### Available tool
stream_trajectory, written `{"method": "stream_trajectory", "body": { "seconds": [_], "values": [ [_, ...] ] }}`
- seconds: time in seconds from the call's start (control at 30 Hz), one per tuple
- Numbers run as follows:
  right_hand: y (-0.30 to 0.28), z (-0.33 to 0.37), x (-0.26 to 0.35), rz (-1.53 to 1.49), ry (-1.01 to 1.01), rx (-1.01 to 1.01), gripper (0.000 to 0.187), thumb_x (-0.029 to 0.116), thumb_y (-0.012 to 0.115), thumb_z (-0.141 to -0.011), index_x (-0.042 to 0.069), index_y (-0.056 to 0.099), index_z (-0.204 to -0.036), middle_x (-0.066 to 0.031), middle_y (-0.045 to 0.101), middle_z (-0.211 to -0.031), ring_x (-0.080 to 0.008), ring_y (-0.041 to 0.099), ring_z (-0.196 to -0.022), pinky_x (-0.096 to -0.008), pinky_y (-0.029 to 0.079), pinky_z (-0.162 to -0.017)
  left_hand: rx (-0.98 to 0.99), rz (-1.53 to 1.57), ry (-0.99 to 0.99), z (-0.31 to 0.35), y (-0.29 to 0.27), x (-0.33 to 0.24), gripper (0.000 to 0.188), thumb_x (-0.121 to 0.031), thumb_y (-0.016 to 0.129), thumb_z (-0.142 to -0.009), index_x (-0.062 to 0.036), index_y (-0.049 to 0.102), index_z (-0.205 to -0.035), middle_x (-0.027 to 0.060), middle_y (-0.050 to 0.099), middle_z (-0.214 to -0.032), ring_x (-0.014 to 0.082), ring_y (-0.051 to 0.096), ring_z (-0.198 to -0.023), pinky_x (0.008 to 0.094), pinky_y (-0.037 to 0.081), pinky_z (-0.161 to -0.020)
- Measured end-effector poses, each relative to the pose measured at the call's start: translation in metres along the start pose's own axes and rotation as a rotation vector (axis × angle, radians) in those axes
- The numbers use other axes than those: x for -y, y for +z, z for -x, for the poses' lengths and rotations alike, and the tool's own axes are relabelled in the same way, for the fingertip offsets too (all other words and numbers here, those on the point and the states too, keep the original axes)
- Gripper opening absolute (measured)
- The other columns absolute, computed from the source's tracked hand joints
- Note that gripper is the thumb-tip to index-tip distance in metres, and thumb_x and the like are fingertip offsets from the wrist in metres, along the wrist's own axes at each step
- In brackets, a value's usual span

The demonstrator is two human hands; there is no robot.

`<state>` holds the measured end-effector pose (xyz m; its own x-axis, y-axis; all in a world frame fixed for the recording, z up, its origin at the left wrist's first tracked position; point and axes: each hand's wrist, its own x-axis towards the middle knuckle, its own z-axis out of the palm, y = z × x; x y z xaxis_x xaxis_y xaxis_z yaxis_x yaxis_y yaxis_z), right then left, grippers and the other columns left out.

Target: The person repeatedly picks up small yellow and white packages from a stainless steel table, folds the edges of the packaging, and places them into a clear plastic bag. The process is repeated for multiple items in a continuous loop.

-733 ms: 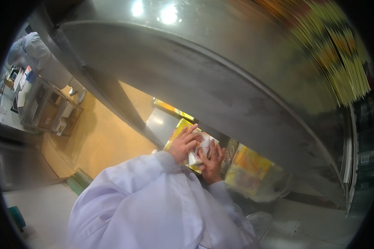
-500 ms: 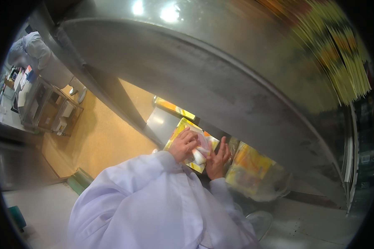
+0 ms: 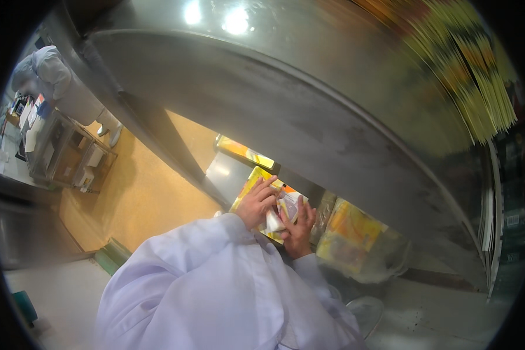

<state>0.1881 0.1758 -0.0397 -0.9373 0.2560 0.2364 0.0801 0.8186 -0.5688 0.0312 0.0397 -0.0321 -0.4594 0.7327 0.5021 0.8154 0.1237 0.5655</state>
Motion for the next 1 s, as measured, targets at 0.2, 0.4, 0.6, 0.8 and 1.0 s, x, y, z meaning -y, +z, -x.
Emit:
{"method": "stream_trajectory", "body": {
  "seconds": [0.2,0.4,0.6,0.8,1.0],
  "values": [
    [0.002,-0.007,-0.004,0.051,0.107,-0.044,0.070,0.060,0.013,-0.096,0.018,0.058,-0.130,-0.0208,0.018,-0.154,-0.0436,0.023,-0.133,-0.0534,0.012,-0.110,0.028,0.049,-0.045,0.002,-0.001,-0.001,0.030,-0.004,0.072,-0.064,-0.0075,0.058,-0.091,0.0086,0.058,-0.113,0.0283,0.049,-0.124,0.0519,0.035,-0.107],
    [0.006,-0.009,-0.008,0.040,-0.005,-0.116,0.068,0.055,0.011,-0.098,0.021,0.061,-0.127,-0.0198,0.020,-0.154,-0.0391,0.024,-0.134,-0.0517,0.013,-0.110,0.009,0.032,-0.060,0.002,0.003,0.000,0.027,-0.004,0.072,-0.064,-0.0077,0.059,-0.087,0.0079,0.058,-0.114,0.0276,0.045,-0.128,0.0518,0.035,-0.107],
    [0.013,-0.003,-0.012,0.046,0.078,-0.046,0.075,0.059,0.008,-0.096,0.016,0.063,-0.124,-0.0188,0.020,-0.154,-0.0406,0.024,-0.132,-0.0494,0.012,-0.111,-0.040,-0.001,0.027,0.001,0.001,0.000,0.033,-0.006,0.074,-0.063,-0.0089,0.060,-0.093,0.0072,0.058,-0.113,0.0276,0.046,-0.127,0.0510,0.035,-0.107],
    [0.009,-0.008,-0.011,0.052,0.107,-0.096,0.078,0.062,0.009,-0.095,0.015,0.062,-0.125,-0.0197,0.022,-0.153,-0.0418,0.022,-0.133,-0.0495,0.011,-0.111,0.037,0.058,-0.070,0.004,0.002,0.000,0.032,-0.008,0.074,-0.063,-0.0083,0.059,-0.091,0.0079,0.058,-0.112,0.0284,0.046,-0.128,0.0513,0.035,-0.107],
    [0.006,-0.005,-0.004,0.018,0.000,-0.012,0.076,0.061,0.011,-0.095,0.014,0.061,-0.126,-0.0194,0.020,-0.154,-0.0410,0.021,-0.134,-0.0511,0.010,-0.111,0.003,-0.060,0.004,0.008,0.011,0.011,0.040,-0.009,0.076,-0.063,-0.0093,0.060,-0.100,0.0083,0.059,-0.108,0.0270,0.047,-0.126,0.0501,0.034,-0.108]
  ]
}}
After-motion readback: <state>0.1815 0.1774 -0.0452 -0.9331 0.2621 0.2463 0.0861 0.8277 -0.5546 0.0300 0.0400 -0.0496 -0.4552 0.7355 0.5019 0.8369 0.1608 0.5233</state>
